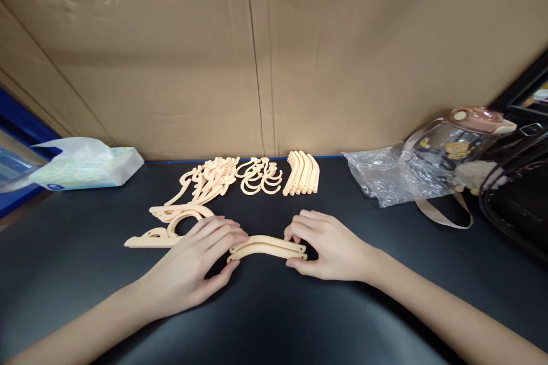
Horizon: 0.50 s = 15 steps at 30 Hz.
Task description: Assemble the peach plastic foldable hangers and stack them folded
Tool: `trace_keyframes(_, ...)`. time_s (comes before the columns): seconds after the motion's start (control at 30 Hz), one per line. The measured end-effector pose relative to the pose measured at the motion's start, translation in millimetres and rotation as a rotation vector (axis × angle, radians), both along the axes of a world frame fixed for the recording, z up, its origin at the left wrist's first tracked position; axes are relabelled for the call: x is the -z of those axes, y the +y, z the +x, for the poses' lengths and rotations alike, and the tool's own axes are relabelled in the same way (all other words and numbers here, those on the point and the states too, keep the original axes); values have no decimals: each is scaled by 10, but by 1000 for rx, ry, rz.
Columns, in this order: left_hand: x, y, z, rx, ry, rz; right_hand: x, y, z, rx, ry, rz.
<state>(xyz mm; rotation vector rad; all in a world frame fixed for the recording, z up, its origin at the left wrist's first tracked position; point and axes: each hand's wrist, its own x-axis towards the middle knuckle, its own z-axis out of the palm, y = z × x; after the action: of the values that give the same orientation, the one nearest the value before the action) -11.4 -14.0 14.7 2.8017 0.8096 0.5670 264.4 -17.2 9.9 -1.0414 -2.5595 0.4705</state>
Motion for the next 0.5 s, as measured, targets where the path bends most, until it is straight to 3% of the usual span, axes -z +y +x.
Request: trace_keyframes(0.5,-55,-49,5,120,21,-88,-52,-51,-13,-69,-35,-50)
